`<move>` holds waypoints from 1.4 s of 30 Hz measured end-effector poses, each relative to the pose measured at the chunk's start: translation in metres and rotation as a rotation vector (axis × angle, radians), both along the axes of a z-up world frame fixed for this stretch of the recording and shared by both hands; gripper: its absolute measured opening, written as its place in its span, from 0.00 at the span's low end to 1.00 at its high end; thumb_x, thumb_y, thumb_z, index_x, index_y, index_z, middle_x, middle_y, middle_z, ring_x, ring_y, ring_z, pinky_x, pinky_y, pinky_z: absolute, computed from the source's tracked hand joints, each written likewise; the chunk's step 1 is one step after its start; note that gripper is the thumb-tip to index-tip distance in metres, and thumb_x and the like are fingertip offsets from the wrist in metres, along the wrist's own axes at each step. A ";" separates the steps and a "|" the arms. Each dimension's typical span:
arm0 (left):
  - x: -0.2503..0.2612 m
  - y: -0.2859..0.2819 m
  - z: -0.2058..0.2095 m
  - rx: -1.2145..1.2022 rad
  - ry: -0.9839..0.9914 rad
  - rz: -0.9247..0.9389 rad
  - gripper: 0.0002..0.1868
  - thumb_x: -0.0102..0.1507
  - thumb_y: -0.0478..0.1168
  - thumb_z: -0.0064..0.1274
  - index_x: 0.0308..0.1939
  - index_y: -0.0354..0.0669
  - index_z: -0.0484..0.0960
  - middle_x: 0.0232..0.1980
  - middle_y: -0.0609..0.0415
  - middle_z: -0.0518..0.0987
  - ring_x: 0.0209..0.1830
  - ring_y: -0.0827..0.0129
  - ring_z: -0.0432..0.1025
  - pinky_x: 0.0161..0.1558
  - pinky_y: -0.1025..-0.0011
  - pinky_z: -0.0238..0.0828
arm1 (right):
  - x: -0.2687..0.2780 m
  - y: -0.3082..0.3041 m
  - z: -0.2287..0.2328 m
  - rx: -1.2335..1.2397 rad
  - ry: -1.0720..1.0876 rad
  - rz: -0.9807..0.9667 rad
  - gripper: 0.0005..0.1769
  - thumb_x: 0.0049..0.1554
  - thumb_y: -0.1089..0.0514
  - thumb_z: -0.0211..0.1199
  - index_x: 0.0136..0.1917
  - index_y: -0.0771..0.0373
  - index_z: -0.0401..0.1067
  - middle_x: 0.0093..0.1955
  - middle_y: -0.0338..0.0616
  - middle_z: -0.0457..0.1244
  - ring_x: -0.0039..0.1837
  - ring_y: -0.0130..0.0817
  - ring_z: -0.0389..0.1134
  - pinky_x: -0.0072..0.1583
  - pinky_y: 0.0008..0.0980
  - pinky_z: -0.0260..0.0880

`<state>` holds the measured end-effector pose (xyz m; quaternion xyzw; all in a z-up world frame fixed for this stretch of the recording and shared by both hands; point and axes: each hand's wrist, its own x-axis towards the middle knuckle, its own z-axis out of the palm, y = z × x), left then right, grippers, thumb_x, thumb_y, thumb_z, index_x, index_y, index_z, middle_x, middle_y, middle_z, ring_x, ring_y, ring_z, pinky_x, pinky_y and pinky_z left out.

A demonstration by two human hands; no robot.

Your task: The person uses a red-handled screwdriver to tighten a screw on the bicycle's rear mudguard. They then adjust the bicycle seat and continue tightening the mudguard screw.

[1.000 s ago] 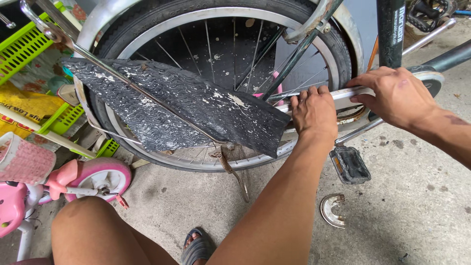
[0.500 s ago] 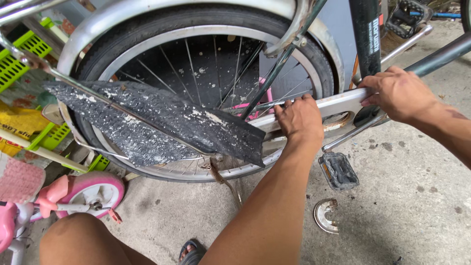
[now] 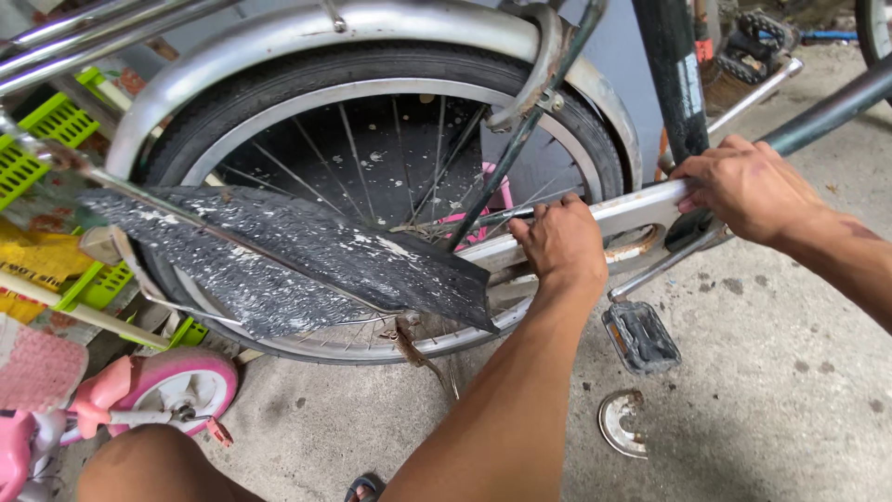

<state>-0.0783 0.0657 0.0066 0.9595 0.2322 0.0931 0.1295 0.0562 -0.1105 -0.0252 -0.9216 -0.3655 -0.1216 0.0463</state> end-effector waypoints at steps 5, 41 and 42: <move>-0.017 -0.025 0.007 0.082 -0.195 -0.135 0.26 0.55 0.30 0.54 0.58 0.33 0.74 0.61 0.40 0.74 0.66 0.54 0.66 0.74 0.42 0.41 | 0.005 -0.004 -0.006 0.019 -0.025 0.008 0.25 0.53 0.43 0.68 0.62 0.52 0.78 0.50 0.42 0.72 0.56 0.39 0.70 0.59 0.41 0.74; -0.008 0.094 -0.207 -2.161 -1.072 0.999 0.33 0.57 0.24 0.50 0.63 0.59 0.70 0.61 0.62 0.76 0.64 0.72 0.69 0.71 0.55 0.55 | -0.006 0.010 -0.016 -0.017 0.011 -0.087 0.31 0.51 0.37 0.64 0.67 0.43 0.75 0.58 0.40 0.70 0.63 0.43 0.60 0.66 0.43 0.62; -0.010 0.092 -0.207 -2.170 -1.085 1.015 0.33 0.57 0.24 0.50 0.63 0.58 0.71 0.61 0.61 0.76 0.64 0.71 0.69 0.71 0.55 0.56 | -0.007 0.010 -0.017 -0.046 0.029 -0.109 0.31 0.52 0.37 0.64 0.67 0.42 0.75 0.58 0.40 0.70 0.63 0.42 0.61 0.65 0.42 0.63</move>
